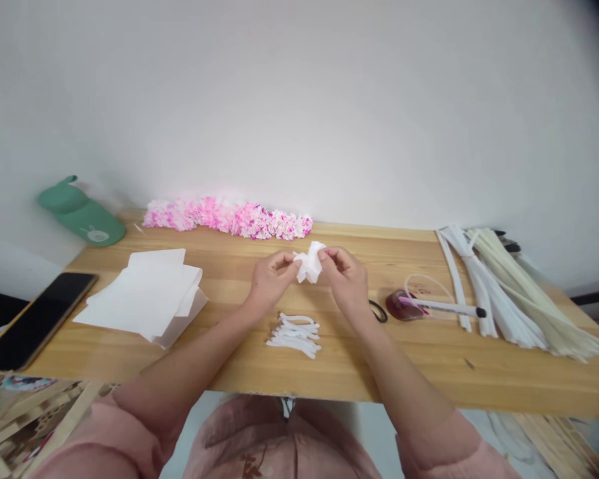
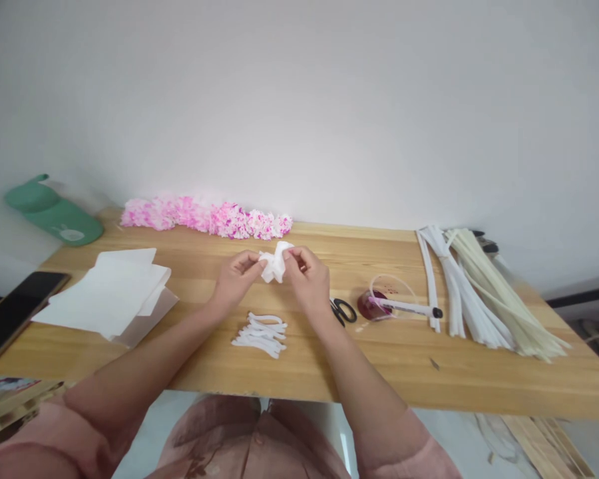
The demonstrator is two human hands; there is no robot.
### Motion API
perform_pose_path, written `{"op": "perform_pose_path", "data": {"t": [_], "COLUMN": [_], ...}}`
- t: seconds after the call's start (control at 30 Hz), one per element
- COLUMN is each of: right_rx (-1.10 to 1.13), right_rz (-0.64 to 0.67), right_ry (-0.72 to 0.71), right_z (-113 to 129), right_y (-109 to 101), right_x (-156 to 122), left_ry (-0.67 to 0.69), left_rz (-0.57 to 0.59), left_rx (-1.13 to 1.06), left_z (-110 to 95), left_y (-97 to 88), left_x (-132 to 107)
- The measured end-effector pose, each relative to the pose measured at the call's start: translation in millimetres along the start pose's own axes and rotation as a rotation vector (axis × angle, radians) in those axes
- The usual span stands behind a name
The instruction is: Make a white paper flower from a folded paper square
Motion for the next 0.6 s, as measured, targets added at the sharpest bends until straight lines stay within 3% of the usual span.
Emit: {"op": "perform_pose_path", "data": {"t": [0.2,0.6], "right_rx": [0.04,-0.416], "right_rz": [-0.005,0.013], "right_ry": [-0.024,-0.364], "right_z": [6,23], "right_y": [-6,7], "right_x": [2,-9], "left_ry": [-0.163,-0.174], "left_rz": [-0.109,-0.115], "left_rx": [-0.352,-0.455], "left_z": [19,20], "left_y": [-9.2,-8.2], "left_x": [8,9]}}
Point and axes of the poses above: each hand's wrist, its own x-axis towards the middle knuckle, its own y-axis out of the palm, z = x × y, the point moved 7 cm from there along x, towards the middle knuckle, and after that the axes turned 1 degree about -x, right-handed, at the moved point
